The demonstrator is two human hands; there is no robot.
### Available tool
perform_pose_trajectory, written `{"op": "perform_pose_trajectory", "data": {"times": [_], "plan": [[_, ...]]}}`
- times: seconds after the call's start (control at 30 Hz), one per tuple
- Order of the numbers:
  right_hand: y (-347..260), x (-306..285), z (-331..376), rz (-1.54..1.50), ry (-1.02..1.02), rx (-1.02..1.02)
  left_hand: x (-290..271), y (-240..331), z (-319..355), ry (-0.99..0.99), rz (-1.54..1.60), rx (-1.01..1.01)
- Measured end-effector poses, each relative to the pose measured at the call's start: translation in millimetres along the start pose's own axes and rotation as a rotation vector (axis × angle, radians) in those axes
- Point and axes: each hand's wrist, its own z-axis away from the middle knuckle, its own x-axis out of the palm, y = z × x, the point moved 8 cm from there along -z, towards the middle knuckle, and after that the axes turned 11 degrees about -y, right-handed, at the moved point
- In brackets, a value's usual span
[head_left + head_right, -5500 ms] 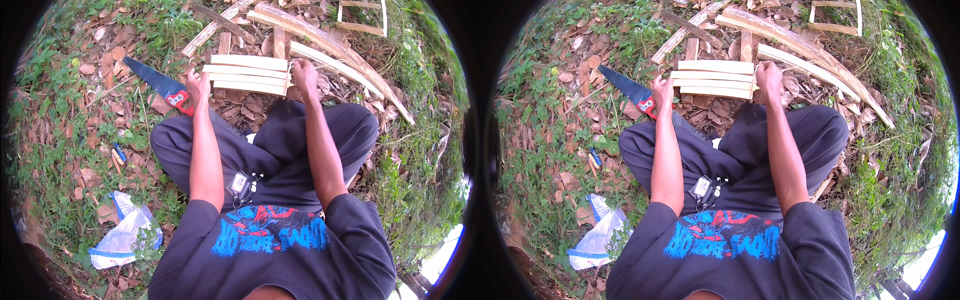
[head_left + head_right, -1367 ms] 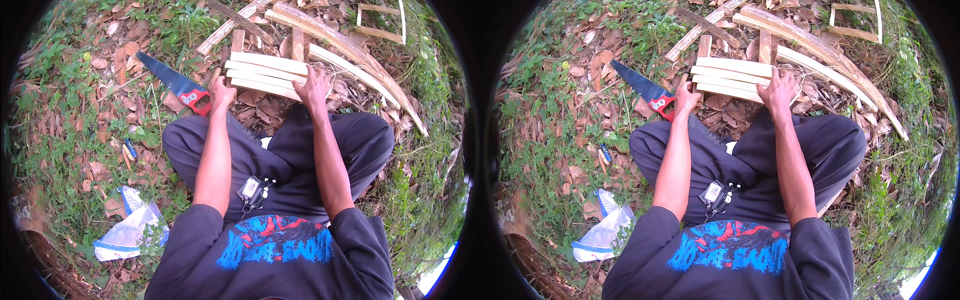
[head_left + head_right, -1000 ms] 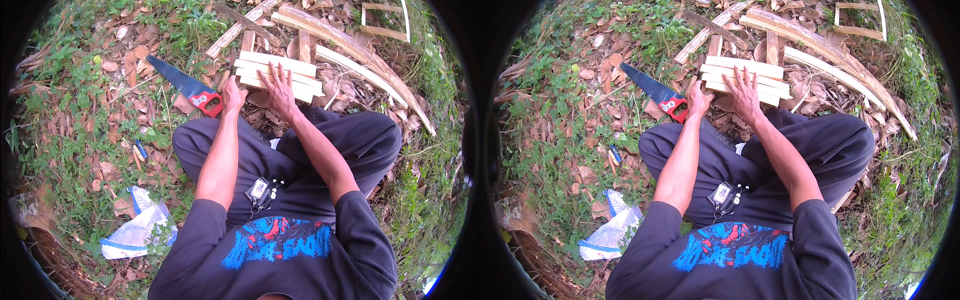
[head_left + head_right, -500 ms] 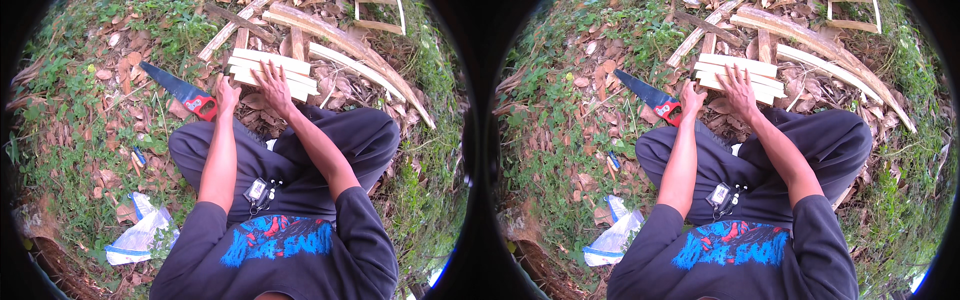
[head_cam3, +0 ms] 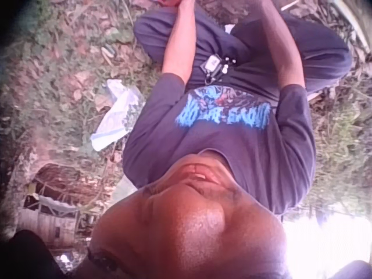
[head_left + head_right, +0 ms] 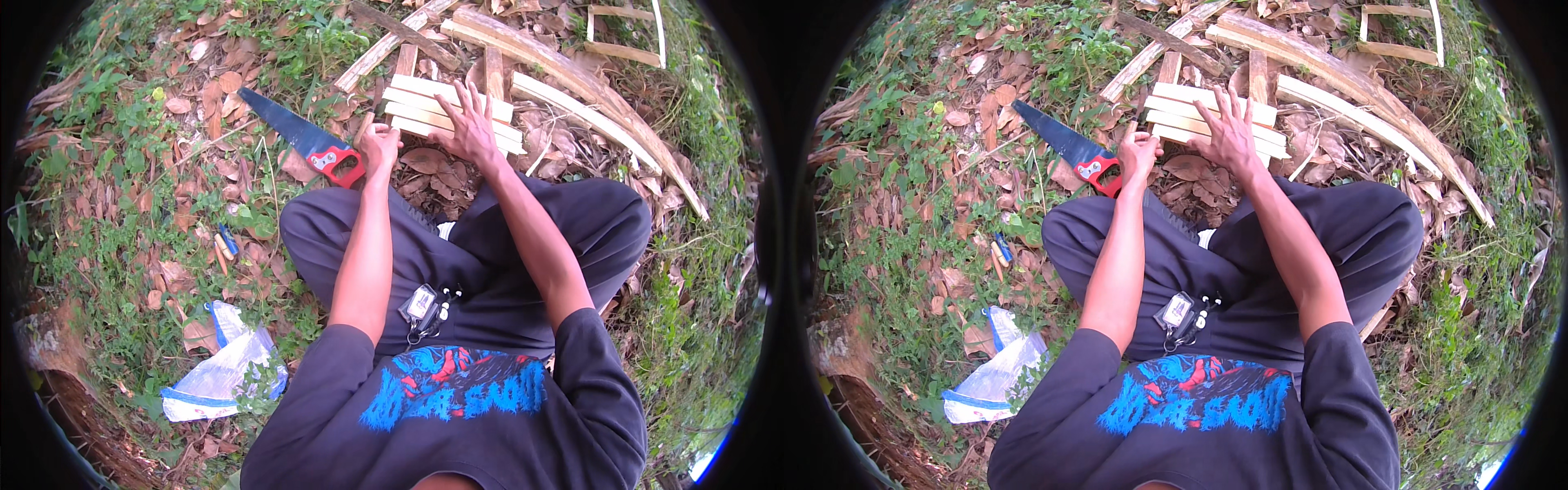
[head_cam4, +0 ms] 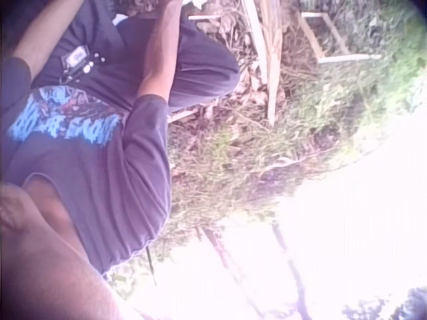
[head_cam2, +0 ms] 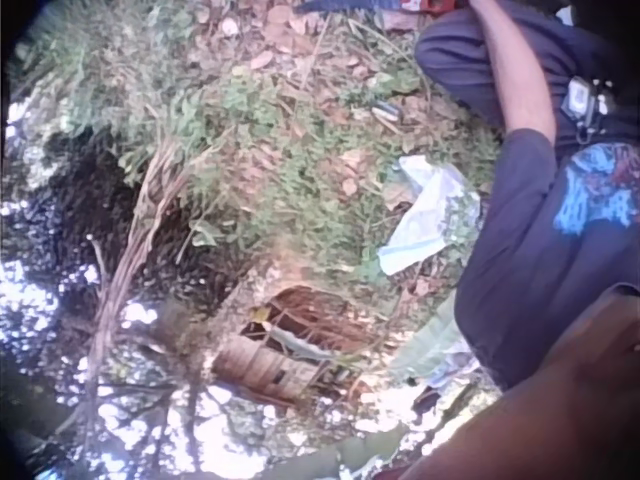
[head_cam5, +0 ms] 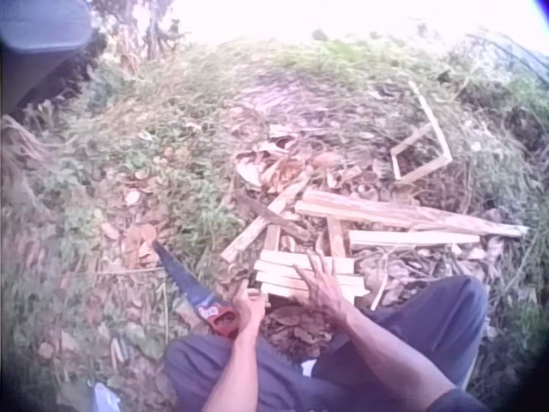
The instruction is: The person sits on the ground and uses a hand saw to cut thin wooden strips. They align the strips, saw them to length, and stack the cut pieces into a pile.
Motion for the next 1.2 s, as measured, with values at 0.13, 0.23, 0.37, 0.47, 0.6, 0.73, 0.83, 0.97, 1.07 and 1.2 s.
{"op": "perform_pose_trajectory", "data": {"times": [0.13,0.23,0.37,0.47,0.6,0.73,0.83,0.97,1.07,1.2], "plan": [[-13.4,6.3,-6.0,0.070,-0.212,-0.103,25.9,-28.3,4.5,-0.132,0.435,-0.172],[-5.7,11.5,-4.6,0.112,-0.217,-0.117,49.0,-29.4,11.4,-0.194,0.727,-0.301],[2.1,15.3,-10.7,0.033,-0.198,-0.171,73.5,-32.6,13.7,-0.262,0.841,-0.336],[23.3,20.1,-23.6,0.047,-0.249,-0.226,79.0,-31.9,15.0,-0.213,0.828,-0.299],[28.1,13.4,-29.1,0.098,-0.353,-0.239,77.4,-38.8,11.8,-0.183,0.868,-0.275],[28.5,11.7,-36.9,0.114,-0.370,-0.284,69.5,-39.1,10.9,-0.115,0.907,-0.273],[28.3,8.2,-46.7,0.105,-0.369,-0.279,52.6,-38.0,7.9,-0.080,0.939,-0.262],[27.1,-4.1,-58.6,0.153,-0.237,-0.330,47.3,-42.3,5.5,-0.069,0.938,-0.258],[32.1,-8.0,-61.2,0.184,-0.209,-0.326,56.7,-40.8,6.3,-0.100,0.915,-0.261],[43.1,-33.5,-37.2,-0.068,0.073,-0.200,66.2,-38.3,8.3,-0.134,0.909,-0.254]]}}
